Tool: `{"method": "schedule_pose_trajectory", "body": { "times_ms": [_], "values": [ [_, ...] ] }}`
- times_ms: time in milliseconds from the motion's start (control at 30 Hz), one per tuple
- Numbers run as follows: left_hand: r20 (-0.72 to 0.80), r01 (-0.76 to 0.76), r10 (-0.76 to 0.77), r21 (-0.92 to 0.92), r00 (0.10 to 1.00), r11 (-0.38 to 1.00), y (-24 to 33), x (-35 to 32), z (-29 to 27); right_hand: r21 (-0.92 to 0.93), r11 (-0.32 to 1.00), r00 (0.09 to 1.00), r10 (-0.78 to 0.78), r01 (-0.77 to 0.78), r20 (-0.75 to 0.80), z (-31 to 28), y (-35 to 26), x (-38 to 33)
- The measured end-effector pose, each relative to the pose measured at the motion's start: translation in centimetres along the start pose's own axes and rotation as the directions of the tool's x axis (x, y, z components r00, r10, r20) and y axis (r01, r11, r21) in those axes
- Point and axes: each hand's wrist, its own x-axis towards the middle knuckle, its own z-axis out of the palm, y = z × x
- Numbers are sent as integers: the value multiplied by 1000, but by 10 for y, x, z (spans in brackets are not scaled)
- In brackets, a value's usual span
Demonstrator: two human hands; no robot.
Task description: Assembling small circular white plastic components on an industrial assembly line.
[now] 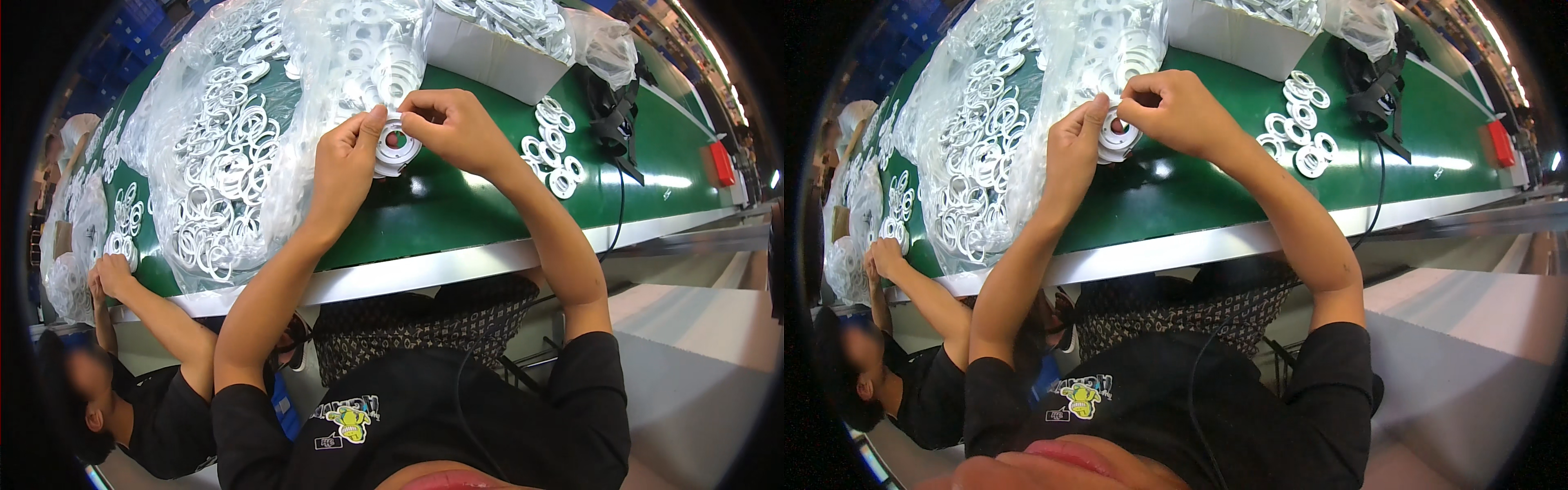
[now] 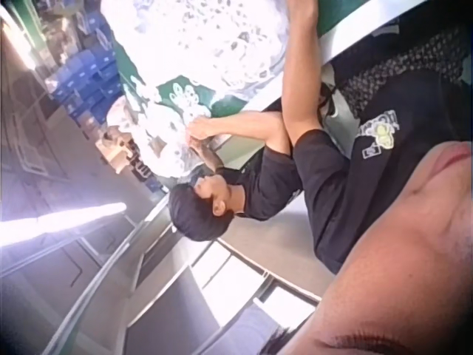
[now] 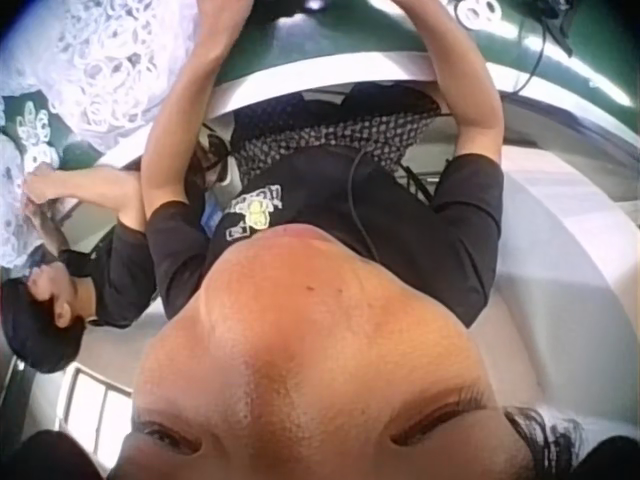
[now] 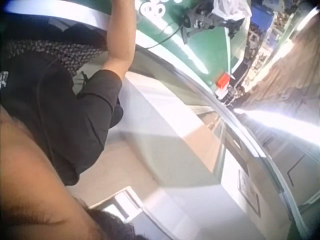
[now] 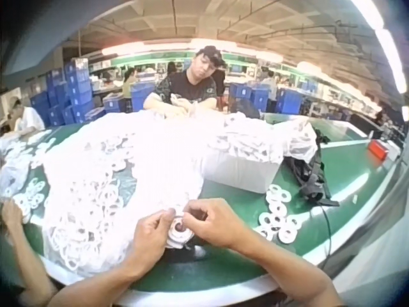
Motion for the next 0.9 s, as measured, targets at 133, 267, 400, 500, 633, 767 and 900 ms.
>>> {"method": "schedule_pose_trajectory", "body": {
  "times_ms": [133,267,400,500,633,767,900],
  "values": [
    [9,-33,33,-5,999,999,-4,5,-4,68,998,1000,10,-9,-13,2,8,3],
    [12,-22,22,17,1000,1000,1,4,-5,95,995,999,34,-35,14,2,13,4],
    [53,-32,31,13,998,999,1,6,-7,111,992,998,53,-55,18,1,10,3],
    [108,98,-92,-59,990,993,6,4,-5,87,995,999,53,-53,1,1,12,4],
    [130,192,-158,-308,979,932,9,7,-10,362,931,991,78,-34,-106,2,12,7],
    [-11,28,-35,-374,999,927,7,10,-9,551,833,987,125,-51,-98,3,9,7],
    [-28,33,-46,-351,999,936,7,8,-8,399,916,999,48,-43,-3,0,11,6]
  ]
}}
